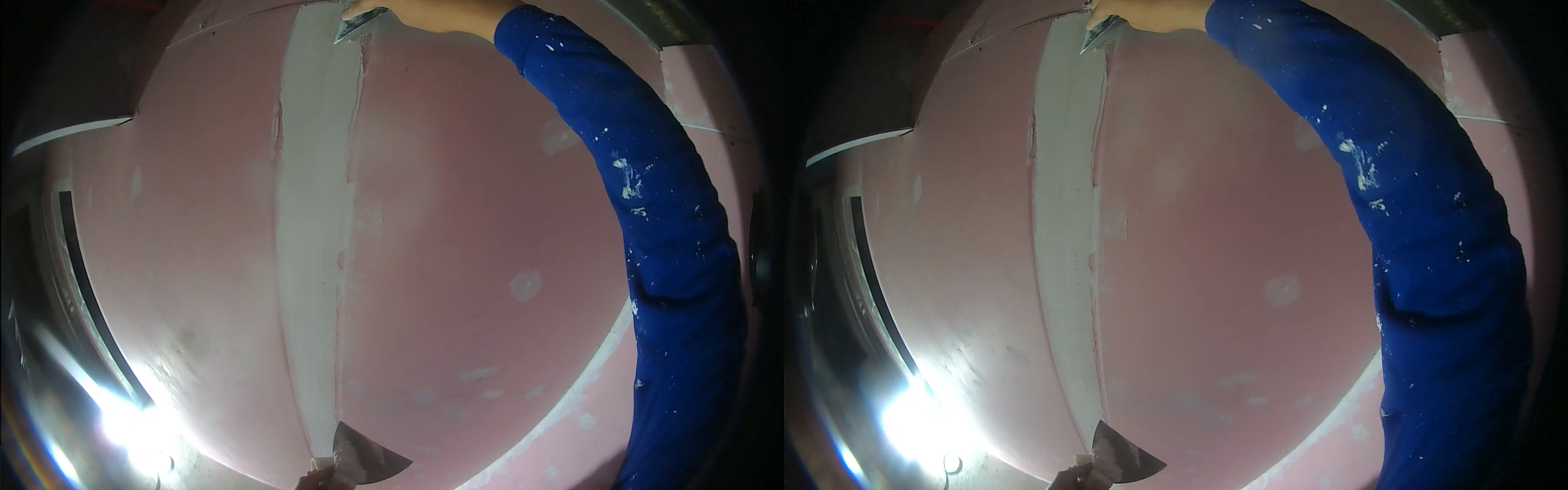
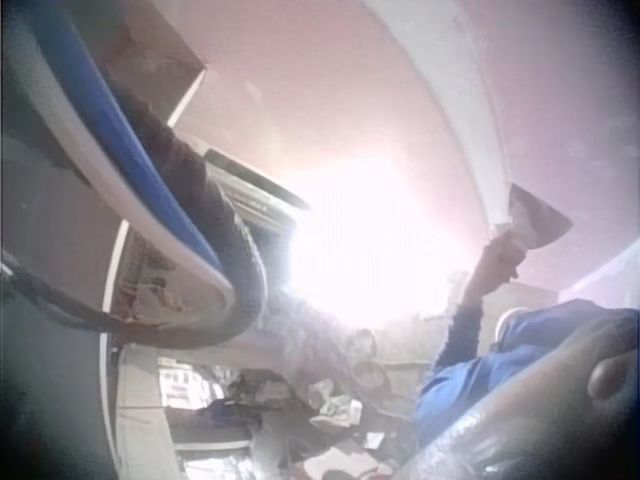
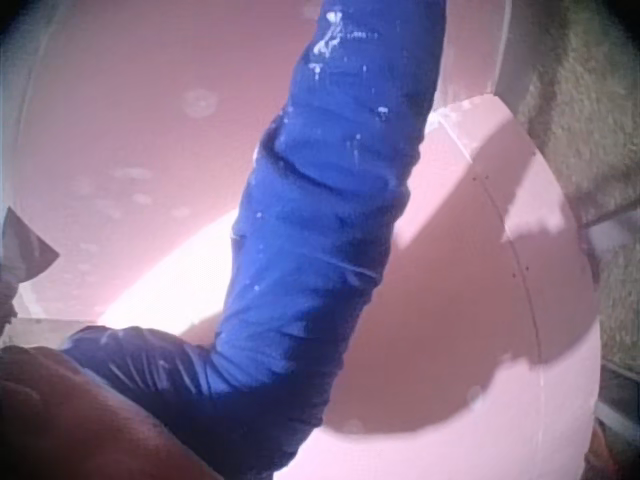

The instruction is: The person applies white joint compound to the seams of pink drywall panels using a putty knife and hawk. They repeatedly scoop compound from the hawk and spread it along the seams, smoothing the surface.

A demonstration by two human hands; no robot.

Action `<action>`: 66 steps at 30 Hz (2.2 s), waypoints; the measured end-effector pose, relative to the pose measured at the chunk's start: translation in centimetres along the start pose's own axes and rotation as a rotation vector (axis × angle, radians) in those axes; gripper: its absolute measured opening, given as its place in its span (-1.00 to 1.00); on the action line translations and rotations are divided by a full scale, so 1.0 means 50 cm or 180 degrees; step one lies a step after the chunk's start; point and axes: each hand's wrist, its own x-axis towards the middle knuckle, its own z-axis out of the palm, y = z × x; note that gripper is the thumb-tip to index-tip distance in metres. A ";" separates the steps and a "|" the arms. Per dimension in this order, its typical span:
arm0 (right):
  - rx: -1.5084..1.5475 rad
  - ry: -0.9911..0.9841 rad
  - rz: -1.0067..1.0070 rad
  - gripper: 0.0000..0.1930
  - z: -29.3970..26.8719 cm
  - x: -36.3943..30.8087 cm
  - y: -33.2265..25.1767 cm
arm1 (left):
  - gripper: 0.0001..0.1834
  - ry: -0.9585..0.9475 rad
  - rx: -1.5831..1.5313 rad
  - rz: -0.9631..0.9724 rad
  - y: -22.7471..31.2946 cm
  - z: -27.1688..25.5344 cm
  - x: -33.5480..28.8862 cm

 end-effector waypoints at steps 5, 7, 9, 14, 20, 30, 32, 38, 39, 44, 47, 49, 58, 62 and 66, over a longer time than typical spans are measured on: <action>-0.0011 -0.0305 0.0320 -0.51 -0.009 -0.042 0.001 | -0.58 -0.0029 0.0343 0.0086 -0.016 0.010 0.024; -0.0043 -0.0262 0.0200 -0.49 -0.023 -0.078 0.014 | -0.57 0.0066 0.0328 0.0189 -0.013 0.019 0.036; -0.0046 -0.0254 0.0155 -0.47 -0.040 -0.125 0.028 | -0.57 0.0038 0.0345 0.0262 -0.005 0.029 0.050; -0.0290 -0.0469 0.0650 -0.45 -0.096 -0.271 0.054 | -0.57 -0.0171 0.0697 0.0164 0.037 0.034 0.083; -0.0264 -0.0655 0.1004 -0.43 -0.135 -0.392 0.083 | -0.57 -0.0300 0.0664 -0.0130 0.076 0.019 0.100; -0.0364 0.0096 0.1960 -0.37 -0.169 -0.540 -0.080 | -0.50 -0.0609 0.0346 0.0032 0.128 0.026 0.063; 0.0266 -0.0002 0.2284 -0.35 -0.210 -0.535 -0.214 | -0.45 -0.0722 0.0392 0.0396 0.151 0.029 0.064; 0.3707 -0.0285 0.3620 -0.63 -0.307 -0.516 -0.637 | -0.47 -0.1138 0.1358 0.0047 0.214 0.021 0.065; 0.4118 -0.0316 0.3437 -0.65 -0.306 -0.511 -0.675 | -0.47 -0.1140 0.1327 0.0017 0.221 0.020 0.063; 0.5353 0.0361 0.3829 -0.68 -0.294 -0.452 -0.864 | -0.46 -0.1330 0.1139 -0.0224 0.254 -0.006 0.065; 0.6626 0.0807 0.4422 -0.67 -0.281 -0.434 -0.971 | -0.47 -0.1428 0.1590 -0.0410 0.266 -0.022 0.080; 0.8669 0.0521 0.6345 -0.66 -0.249 -0.431 -1.020 | -0.46 -0.1174 0.2421 -0.0049 0.265 -0.019 0.095; 0.6368 -0.0472 0.6302 -0.62 -0.188 -0.483 -1.135 | -0.42 -0.1738 0.1970 0.0055 0.263 -0.090 0.194; 0.4983 -0.0994 0.6166 -0.60 -0.253 -0.545 -1.171 | -0.47 -0.1846 0.1568 0.0282 0.254 -0.086 0.223; 0.4456 -0.1348 0.7313 -0.60 -0.343 -0.591 -1.104 | -0.47 -0.2130 0.1525 0.0513 0.281 -0.075 0.249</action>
